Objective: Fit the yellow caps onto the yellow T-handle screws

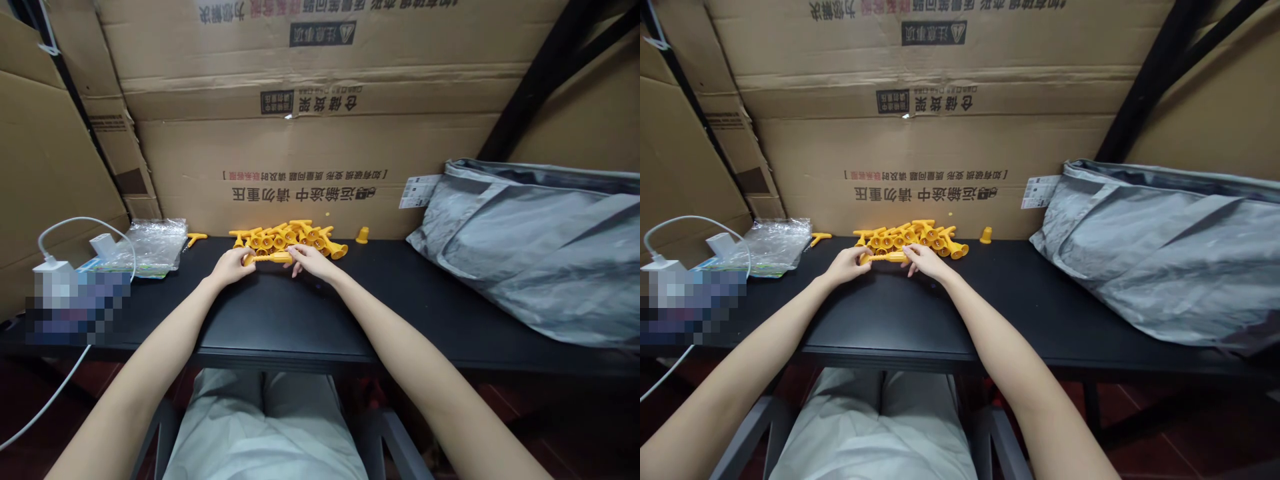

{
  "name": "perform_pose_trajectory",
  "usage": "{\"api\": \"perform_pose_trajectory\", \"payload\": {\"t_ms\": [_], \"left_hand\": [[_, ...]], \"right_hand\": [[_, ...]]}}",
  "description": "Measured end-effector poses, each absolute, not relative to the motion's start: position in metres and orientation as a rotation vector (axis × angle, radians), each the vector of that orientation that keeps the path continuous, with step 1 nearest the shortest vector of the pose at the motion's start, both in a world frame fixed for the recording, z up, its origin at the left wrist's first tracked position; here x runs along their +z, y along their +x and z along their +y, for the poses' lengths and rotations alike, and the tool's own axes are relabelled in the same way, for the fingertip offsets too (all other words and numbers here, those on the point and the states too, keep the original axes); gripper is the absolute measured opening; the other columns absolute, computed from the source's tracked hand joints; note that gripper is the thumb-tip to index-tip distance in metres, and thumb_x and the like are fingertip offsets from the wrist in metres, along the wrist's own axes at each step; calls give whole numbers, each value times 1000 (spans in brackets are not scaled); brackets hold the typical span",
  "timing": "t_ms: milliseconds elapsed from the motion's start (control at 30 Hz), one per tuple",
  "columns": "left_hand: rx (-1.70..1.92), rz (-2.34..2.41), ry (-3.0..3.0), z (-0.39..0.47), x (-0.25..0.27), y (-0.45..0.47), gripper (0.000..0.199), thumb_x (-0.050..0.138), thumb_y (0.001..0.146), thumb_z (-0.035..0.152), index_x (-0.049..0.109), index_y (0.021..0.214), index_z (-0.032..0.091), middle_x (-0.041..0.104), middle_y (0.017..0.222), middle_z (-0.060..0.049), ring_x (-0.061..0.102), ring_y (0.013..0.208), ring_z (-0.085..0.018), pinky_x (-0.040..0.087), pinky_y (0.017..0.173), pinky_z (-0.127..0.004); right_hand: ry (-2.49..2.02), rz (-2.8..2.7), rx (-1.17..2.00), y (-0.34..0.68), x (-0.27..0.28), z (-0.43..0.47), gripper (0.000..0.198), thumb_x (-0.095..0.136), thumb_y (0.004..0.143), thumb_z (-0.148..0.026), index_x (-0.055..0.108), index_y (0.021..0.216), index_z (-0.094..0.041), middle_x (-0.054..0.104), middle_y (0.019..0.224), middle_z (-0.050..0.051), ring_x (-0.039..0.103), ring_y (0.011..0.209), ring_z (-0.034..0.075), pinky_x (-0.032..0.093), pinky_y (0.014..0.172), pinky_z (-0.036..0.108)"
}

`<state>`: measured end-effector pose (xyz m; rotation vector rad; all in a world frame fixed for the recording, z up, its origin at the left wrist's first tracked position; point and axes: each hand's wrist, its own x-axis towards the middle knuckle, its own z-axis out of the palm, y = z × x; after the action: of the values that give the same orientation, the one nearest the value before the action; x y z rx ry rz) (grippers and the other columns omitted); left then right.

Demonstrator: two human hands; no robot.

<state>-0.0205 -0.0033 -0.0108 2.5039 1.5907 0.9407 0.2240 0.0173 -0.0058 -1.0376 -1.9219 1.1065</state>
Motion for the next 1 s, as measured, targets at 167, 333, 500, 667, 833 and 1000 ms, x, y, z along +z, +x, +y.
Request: {"api": "perform_pose_trajectory", "payload": {"t_ms": [167,333,500,667,833,1000], "left_hand": [[930,1608,2486,-3,-11,-21,25,55,71,26,67,92,18,61,69,0,50,61,-12,39,62,-23],[999,1587,2554,-4,-11,-20,26,56,72,26,66,94,18,63,78,-2,53,67,-13,41,66,-23],[1014,1564,2588,-6,-11,-16,24,57,73,25,65,94,19,63,81,-3,54,71,-13,42,70,-24],[987,1572,2582,-7,-12,-14,22,56,73,26,65,92,20,63,81,-2,53,70,-13,42,69,-24],[970,1582,2558,-4,-12,-14,23,55,73,27,66,91,20,62,77,0,53,68,-13,41,67,-24],[986,1602,2534,-4,-11,-16,23,55,71,26,66,90,19,63,76,-1,53,67,-13,41,67,-24]], "right_hand": [[-967,-1984,1165,228,-3,15,41,68,80,-36,45,109,-19,70,82,3,65,57,12,49,54,22],[-970,-1977,1210,231,2,13,38,61,82,-52,46,89,-17,71,72,6,58,42,10,44,48,22],[-1095,-1904,1213,228,2,13,55,45,83,-68,51,67,-16,62,45,5,43,26,8,29,30,20],[-1211,-1853,1157,223,-1,12,70,32,82,-76,52,51,-16,49,31,3,31,21,6,23,25,20],[-1226,-1894,1259,232,3,14,65,35,86,-70,62,73,-12,63,50,6,41,27,7,28,28,20],[-1019,-1930,1205,241,7,15,43,71,75,-45,55,103,-16,72,88,6,61,51,9,45,50,20]]}}
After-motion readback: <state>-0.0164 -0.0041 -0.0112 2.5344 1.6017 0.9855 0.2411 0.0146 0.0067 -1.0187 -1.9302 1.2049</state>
